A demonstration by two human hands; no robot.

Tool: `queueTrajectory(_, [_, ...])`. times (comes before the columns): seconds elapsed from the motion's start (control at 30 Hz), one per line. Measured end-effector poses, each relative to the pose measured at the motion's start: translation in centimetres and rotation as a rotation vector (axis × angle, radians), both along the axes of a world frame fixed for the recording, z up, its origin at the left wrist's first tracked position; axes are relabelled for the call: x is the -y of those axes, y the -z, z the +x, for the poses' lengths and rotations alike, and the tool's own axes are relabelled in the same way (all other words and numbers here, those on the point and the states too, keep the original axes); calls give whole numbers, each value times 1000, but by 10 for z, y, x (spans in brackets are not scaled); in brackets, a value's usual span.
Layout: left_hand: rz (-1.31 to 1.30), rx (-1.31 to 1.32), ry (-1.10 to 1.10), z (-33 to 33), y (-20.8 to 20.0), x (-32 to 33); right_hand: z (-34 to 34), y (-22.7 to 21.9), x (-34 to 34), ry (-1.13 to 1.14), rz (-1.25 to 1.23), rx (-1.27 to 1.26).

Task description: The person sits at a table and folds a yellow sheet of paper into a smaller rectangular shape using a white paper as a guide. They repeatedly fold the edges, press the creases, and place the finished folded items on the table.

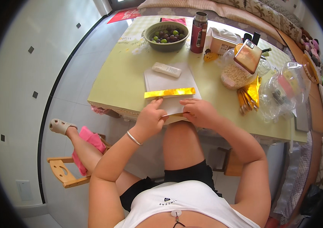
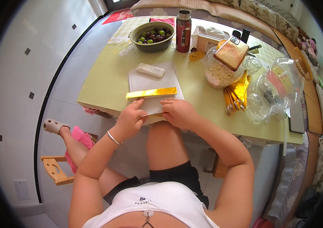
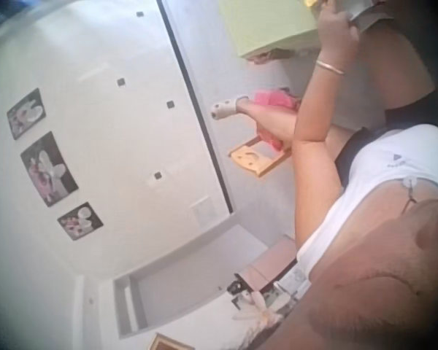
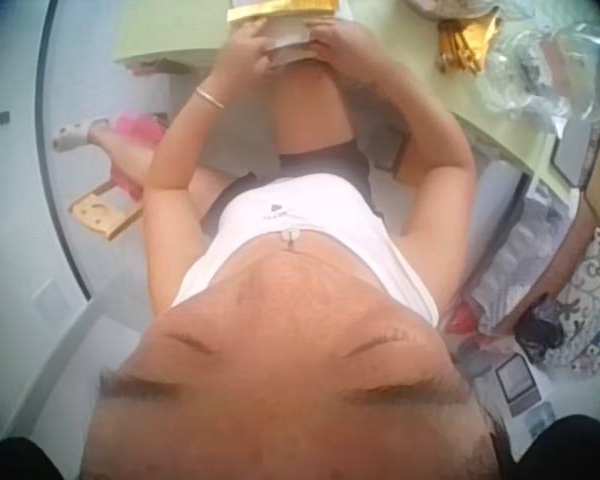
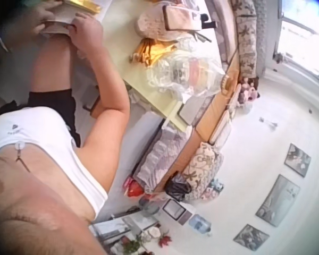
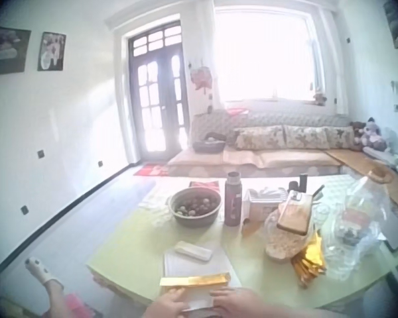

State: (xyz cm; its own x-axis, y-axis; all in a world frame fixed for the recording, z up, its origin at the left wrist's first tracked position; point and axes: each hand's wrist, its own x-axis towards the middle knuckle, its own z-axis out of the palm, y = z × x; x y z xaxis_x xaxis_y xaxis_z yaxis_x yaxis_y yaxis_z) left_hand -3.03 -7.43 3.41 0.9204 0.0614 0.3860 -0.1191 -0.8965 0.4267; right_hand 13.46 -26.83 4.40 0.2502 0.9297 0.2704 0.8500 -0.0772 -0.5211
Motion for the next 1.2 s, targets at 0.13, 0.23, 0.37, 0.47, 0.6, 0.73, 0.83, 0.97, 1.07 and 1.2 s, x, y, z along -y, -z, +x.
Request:
queueTrajectory(0.13, [10, -13, 17, 4, -1, -13, 22, 8, -12, -47, 59, -35])
queueTrajectory(0.23, [-256, -88, -20, 12, 12, -29, 41, 15, -22, -38, 47, -215])
queueTrajectory(0.37, [-353, -10, -210, 22, 16, -42, 53, 26, -33, 279, -21, -391])
queueTrajectory(0.47, [-218, -30, -317, 31, 16, -45, 54, 29, -39, 421, 0, -364])
queueTrajectory(0.6, [-8, -96, -468, 42, 7, -33, 50, 38, -44, 483, 43, -275])
queueTrajectory(0.73, [299, 329, -162, 42, 4, -21, 45, 40, -46, 517, 77, -229])
queueTrajectory(0.83, [234, 37, -8, 33, 24, -2, 46, 43, -46, 510, 99, -214])
queueTrajectory(0.97, [362, -45, -35, 30, 34, 6, 46, 45, -47, 534, 122, -203])
queueTrajectory(1.07, [355, -51, -59, 28, 34, 10, 42, 40, -48, 544, 134, -179])
queueTrajectory(1.2, [356, -62, -76, 29, 34, 12, 44, 42, -49, 548, 137, -145])
